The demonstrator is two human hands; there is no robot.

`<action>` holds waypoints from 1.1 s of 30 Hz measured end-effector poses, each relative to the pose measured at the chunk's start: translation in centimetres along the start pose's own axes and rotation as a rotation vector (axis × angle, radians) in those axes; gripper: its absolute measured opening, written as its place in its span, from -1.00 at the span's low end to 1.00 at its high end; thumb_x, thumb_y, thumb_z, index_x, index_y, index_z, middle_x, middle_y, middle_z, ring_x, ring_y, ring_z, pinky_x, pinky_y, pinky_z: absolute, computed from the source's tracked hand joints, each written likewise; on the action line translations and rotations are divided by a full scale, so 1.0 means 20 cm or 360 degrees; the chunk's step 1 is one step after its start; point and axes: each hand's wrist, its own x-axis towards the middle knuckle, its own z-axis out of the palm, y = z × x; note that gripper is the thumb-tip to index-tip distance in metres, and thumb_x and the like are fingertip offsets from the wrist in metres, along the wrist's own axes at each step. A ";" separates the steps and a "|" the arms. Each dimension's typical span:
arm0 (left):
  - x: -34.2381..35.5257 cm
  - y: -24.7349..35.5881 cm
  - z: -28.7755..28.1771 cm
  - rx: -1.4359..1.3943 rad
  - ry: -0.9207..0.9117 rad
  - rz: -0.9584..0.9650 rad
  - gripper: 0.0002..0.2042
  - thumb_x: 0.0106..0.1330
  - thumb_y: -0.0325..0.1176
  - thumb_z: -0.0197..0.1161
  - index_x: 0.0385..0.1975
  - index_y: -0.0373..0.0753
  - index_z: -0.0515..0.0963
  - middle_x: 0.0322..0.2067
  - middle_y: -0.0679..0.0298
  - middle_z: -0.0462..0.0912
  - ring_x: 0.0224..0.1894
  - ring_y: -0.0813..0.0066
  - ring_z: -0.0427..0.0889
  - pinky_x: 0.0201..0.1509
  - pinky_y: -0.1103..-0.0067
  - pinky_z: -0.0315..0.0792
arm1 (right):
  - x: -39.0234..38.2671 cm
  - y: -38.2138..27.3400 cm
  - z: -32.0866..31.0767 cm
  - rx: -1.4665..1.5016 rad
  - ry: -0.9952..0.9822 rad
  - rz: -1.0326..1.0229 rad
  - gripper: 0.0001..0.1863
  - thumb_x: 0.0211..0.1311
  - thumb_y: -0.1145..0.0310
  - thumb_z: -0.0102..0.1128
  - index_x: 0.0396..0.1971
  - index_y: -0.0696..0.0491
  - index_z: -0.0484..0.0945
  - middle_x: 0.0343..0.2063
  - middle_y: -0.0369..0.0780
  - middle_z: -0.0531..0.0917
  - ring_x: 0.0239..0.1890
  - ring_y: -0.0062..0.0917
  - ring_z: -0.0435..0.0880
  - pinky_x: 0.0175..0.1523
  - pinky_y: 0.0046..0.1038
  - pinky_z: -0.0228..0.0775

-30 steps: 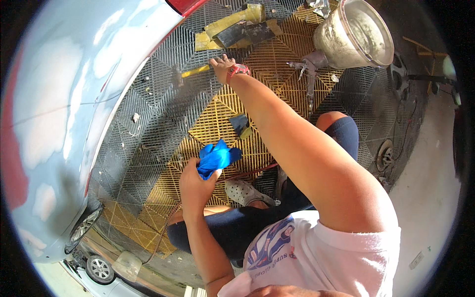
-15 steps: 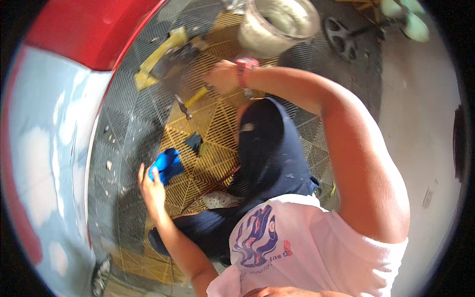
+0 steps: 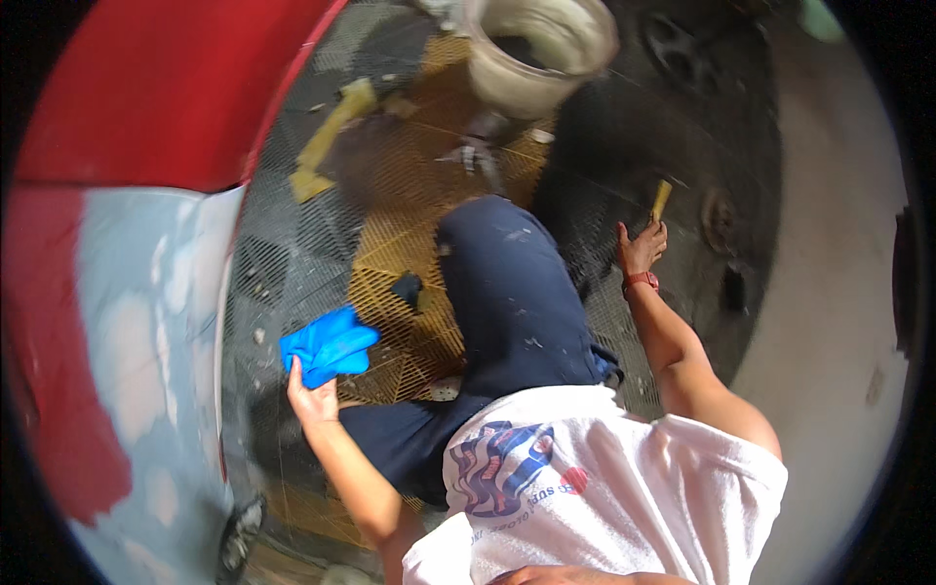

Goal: The person uses a spray gun to apply red paint to the side of a red car, then wipes the painted area with a blue cloth. The person repeats this process, spraying and wiping the car's side panel.

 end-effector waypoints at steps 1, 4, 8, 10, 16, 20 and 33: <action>-0.06 -0.01 0.04 -0.0097 0.0031 -0.0002 -0.43 0.63 -0.08 0.26 0.46 -0.33 0.44 0.44 0.00 0.56 0.48 -0.07 0.53 0.58 -0.09 0.37 | 0.01 -0.18 0.12 0.0026 0.0052 -0.0149 -0.19 0.32 -0.01 0.55 0.45 0.00 0.44 0.30 0.15 0.57 0.38 0.18 0.52 0.45 -0.03 0.39; -0.20 -0.06 0.08 -0.0191 -0.0075 0.0079 -0.34 0.62 -0.06 0.31 0.55 -0.32 0.33 0.49 -0.04 0.49 0.53 -0.10 0.47 0.57 -0.13 0.37 | 0.17 -0.46 0.60 0.0922 -0.0941 -0.0168 0.01 0.30 -0.09 0.60 0.56 0.18 0.34 0.33 0.09 0.62 0.38 -0.08 0.60 0.48 -0.11 0.40; -0.43 -0.01 0.21 -0.0445 -0.0135 0.0365 -0.35 0.61 -0.02 0.30 0.52 -0.30 0.38 0.42 0.02 0.57 0.45 -0.02 0.56 0.54 -0.06 0.43 | 0.18 -1.00 0.96 0.1515 -0.1838 0.0476 -0.12 0.33 0.02 0.64 0.45 0.25 0.48 0.20 -0.08 0.74 0.22 -0.32 0.72 0.30 -0.24 0.57; -0.53 -0.01 0.21 -0.0674 -0.0269 0.0488 -0.36 0.61 -0.01 0.29 0.51 -0.30 0.39 0.42 0.03 0.58 0.45 -0.01 0.57 0.54 -0.04 0.43 | 0.23 -1.08 1.13 0.1586 -0.1940 0.0559 -0.19 0.33 0.04 0.64 0.42 0.19 0.53 0.17 -0.12 0.76 0.18 -0.28 0.74 0.14 -0.20 0.64; -0.71 -0.03 0.03 -0.0550 -0.0254 0.0877 -0.41 0.67 0.01 0.20 0.53 -0.19 0.41 0.47 0.09 0.54 0.52 0.02 0.48 0.64 -0.06 0.28 | 0.01 -1.58 0.82 0.1899 -0.2024 0.0515 -0.58 0.44 0.23 0.54 0.17 0.07 0.64 -0.12 -0.25 0.78 -0.19 -0.45 0.77 -0.33 -0.36 0.65; -0.66 0.07 0.11 -0.0680 -0.0129 0.1000 -0.38 0.68 0.08 0.16 0.54 -0.20 0.37 0.51 0.09 0.49 0.56 0.02 0.43 0.65 -0.08 0.26 | 0.09 -1.87 0.43 0.2317 -0.1585 -0.0257 -0.75 0.49 0.31 0.48 0.00 0.13 0.76 -0.15 -0.30 0.83 -0.29 -0.64 0.76 -0.33 -0.47 0.65; -0.68 0.68 0.52 -0.0410 0.0257 0.1908 -0.29 0.50 -0.23 0.49 0.52 -0.29 0.28 0.41 0.09 0.48 0.43 0.14 0.50 0.53 0.14 0.44 | 0.22 -2.45 -1.10 0.2811 -0.2153 -0.0712 -0.70 0.59 0.27 0.33 0.11 0.15 0.71 0.03 -0.10 0.87 -0.14 -0.55 0.86 -0.46 -0.56 0.41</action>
